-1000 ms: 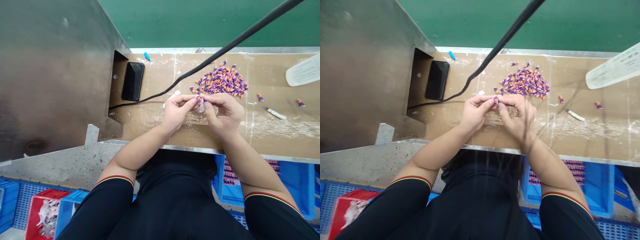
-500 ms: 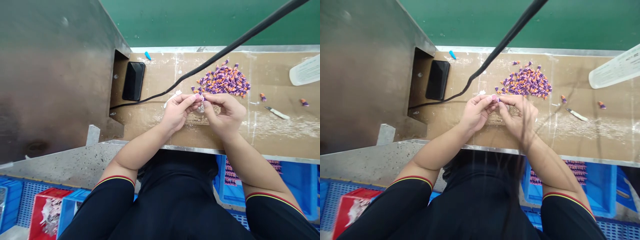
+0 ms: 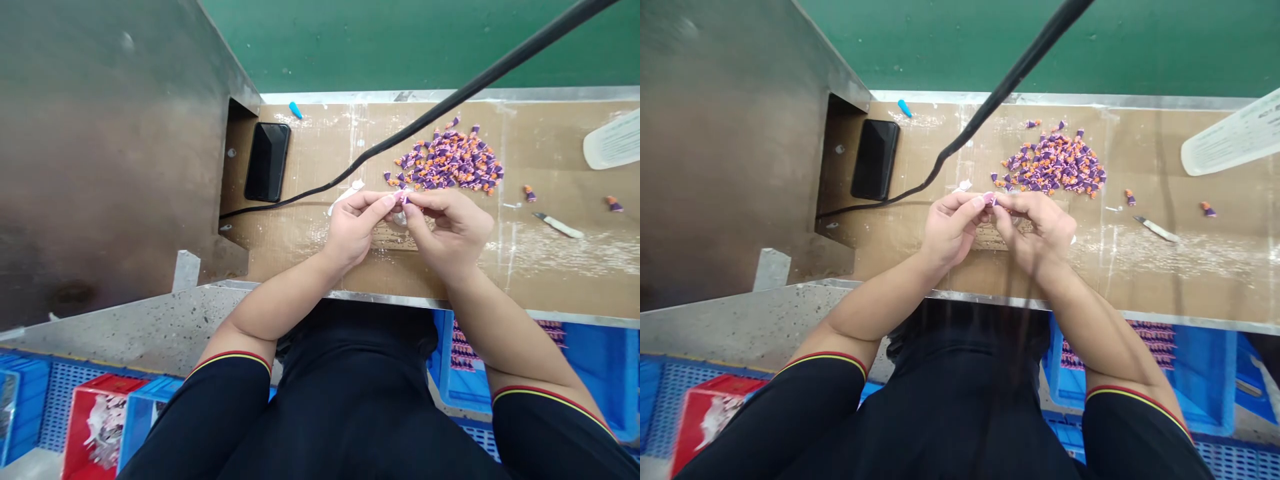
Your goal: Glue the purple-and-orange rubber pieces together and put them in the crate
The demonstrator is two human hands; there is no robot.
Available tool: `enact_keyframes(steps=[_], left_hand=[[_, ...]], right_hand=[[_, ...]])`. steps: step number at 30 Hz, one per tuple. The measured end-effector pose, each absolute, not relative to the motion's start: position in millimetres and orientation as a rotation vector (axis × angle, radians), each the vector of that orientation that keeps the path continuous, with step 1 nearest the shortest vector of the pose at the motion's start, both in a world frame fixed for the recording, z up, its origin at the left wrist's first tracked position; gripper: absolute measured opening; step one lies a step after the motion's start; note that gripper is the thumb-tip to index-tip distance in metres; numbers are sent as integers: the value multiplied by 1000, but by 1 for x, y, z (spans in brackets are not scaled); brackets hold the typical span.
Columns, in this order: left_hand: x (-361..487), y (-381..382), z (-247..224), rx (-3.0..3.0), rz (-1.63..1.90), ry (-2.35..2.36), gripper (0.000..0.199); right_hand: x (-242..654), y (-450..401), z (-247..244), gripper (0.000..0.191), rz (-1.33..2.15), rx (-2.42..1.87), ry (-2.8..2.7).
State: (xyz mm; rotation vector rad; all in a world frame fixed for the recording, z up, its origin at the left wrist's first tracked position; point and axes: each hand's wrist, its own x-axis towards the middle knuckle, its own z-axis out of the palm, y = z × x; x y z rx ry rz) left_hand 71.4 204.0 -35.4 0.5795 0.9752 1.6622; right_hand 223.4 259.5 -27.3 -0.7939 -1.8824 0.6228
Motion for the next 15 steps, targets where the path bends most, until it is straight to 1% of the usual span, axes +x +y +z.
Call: enact_keyframes(steps=[3,8,15], left_hand=[[72,204,-38,636,1687,993,39],[72,202,-42,831,1769,1022,24],[73,197,-46,1025,1770,1097,23]], right_hand=[[224,261,-28,8,603,-738,-1881],[223,261,-26,6,596,-681,-1854],[223,258,-21,10,616,-751,-1879]])
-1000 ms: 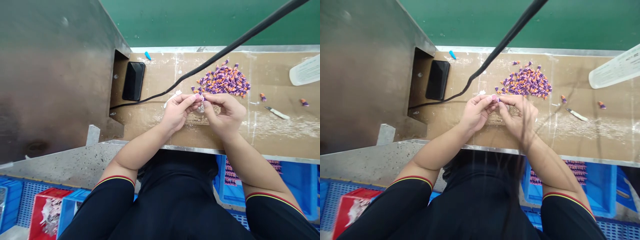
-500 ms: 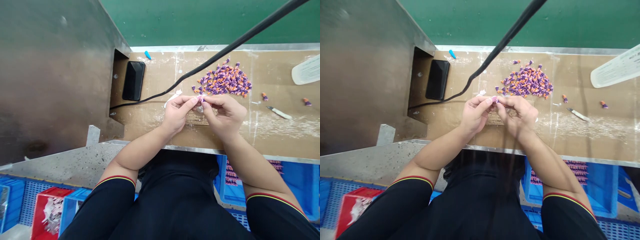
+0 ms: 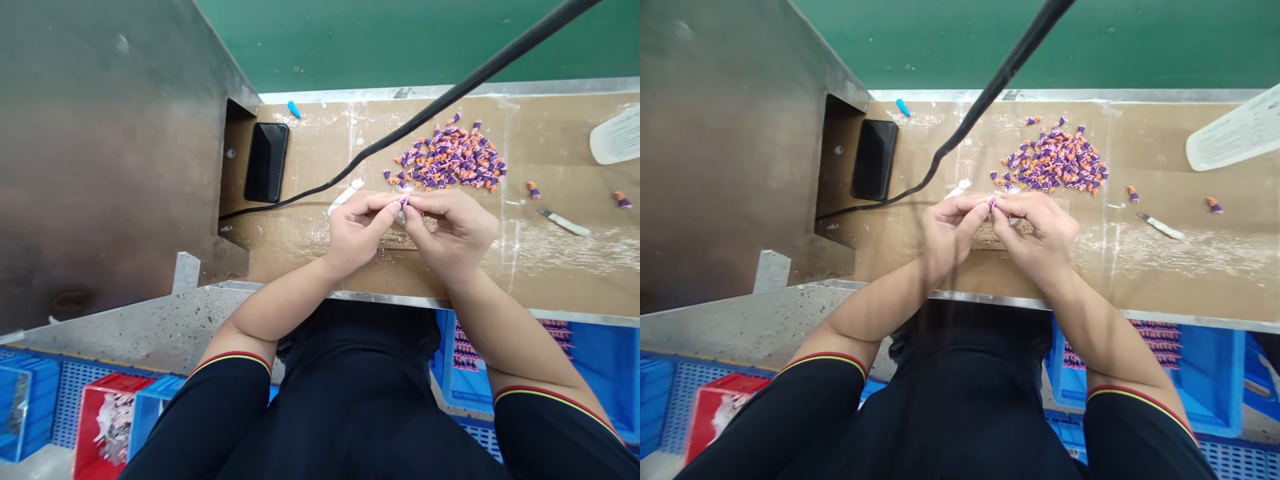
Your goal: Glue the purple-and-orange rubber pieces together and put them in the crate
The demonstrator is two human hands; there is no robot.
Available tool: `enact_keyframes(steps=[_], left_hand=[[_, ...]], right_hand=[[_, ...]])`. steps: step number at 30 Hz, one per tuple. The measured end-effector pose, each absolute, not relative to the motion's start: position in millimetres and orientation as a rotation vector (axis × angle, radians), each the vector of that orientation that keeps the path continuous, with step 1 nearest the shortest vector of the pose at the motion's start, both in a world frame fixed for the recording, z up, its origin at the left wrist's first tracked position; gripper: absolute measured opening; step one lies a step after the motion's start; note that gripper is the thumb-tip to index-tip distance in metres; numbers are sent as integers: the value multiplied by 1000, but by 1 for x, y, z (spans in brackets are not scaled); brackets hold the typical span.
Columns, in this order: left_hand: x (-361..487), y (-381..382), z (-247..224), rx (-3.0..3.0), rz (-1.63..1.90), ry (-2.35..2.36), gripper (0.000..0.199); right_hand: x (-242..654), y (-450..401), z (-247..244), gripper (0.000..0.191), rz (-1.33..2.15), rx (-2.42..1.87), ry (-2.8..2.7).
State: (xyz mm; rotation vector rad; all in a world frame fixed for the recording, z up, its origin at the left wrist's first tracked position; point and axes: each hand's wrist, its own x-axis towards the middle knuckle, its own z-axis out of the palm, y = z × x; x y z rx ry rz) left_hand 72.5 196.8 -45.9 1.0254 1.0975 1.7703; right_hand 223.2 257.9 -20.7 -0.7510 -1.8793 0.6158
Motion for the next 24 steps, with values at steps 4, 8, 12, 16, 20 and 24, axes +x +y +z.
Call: enact_keyframes(steps=[4,8,12,16,20,24], left_hand=[[72,195,-55,1208,1822,1109,21],[70,193,-60,1368,1822,1125,26],[69,193,-61,1423,1826,1108,30],[70,193,-62,1392,1849,1106,28],[72,194,-61,1393,1864,1131,27],[73,195,-61,1358,1888,1142,25]], right_hand=[[224,258,-24,8,611,-756,-1855],[224,258,-26,5,667,-708,-1795],[224,257,-24,8,616,-739,-1810],[222,257,-23,9,585,-722,-1810],[220,258,-25,8,601,-690,-1787],[220,260,-29,6,568,-656,-1788]])
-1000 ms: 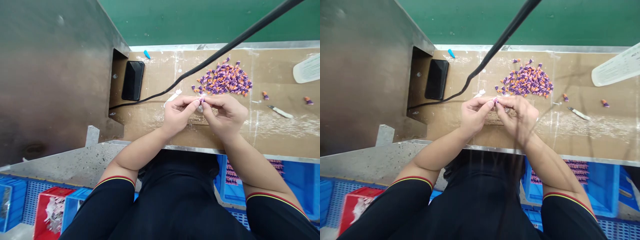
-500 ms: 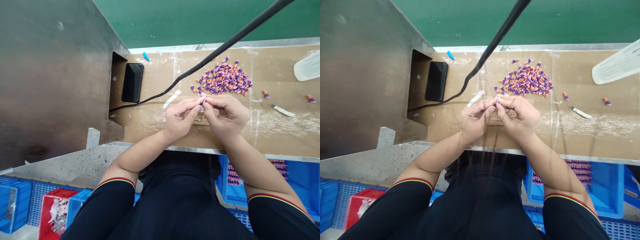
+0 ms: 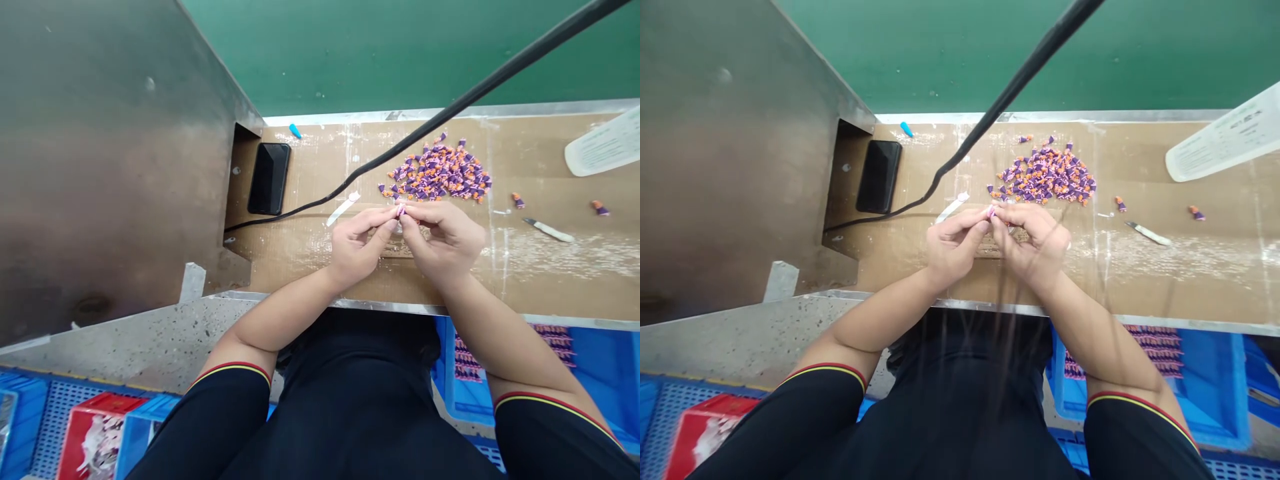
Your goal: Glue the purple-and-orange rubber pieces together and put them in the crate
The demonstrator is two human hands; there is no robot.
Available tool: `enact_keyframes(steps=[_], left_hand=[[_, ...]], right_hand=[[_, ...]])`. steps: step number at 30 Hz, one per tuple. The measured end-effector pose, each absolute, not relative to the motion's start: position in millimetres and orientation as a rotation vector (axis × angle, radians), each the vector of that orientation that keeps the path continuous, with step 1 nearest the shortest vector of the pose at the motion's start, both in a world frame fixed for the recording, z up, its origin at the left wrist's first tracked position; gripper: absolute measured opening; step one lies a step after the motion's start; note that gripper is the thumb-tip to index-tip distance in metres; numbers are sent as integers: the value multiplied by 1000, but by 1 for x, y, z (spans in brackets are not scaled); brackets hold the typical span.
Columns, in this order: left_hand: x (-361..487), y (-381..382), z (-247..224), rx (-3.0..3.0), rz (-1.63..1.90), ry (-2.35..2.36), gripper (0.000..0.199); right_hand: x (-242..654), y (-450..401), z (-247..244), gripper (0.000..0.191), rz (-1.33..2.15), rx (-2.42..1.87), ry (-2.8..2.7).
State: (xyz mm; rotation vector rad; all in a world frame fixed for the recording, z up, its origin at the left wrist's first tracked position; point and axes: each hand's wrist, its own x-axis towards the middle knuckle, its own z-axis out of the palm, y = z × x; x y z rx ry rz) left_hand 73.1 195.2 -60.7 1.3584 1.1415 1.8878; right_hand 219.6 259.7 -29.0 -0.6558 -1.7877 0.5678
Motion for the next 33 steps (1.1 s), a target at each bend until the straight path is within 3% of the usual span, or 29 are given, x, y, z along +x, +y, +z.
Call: enact_keyframes(steps=[4,7,14,23,28,33], left_hand=[[77,196,-64,1260,1827,1110,27],[84,196,-68,1202,1740,1023,42],[87,197,-73,1154,1616,914,67],[80,203,-66,1177,1730,1035,48],[78,203,-61,1359,1749,1105,36],[73,203,-61,1478,1740,1144,29]], right_hand=[[222,264,-31,6,562,-663,-1785],[227,268,-27,9,568,-751,-1833],[288,272,-8,13,179,-775,-2073],[385,246,-27,23,62,-1170,-2738],[392,233,-40,45,187,-1261,-2451],[376,221,-56,22,273,-1337,-2210]])
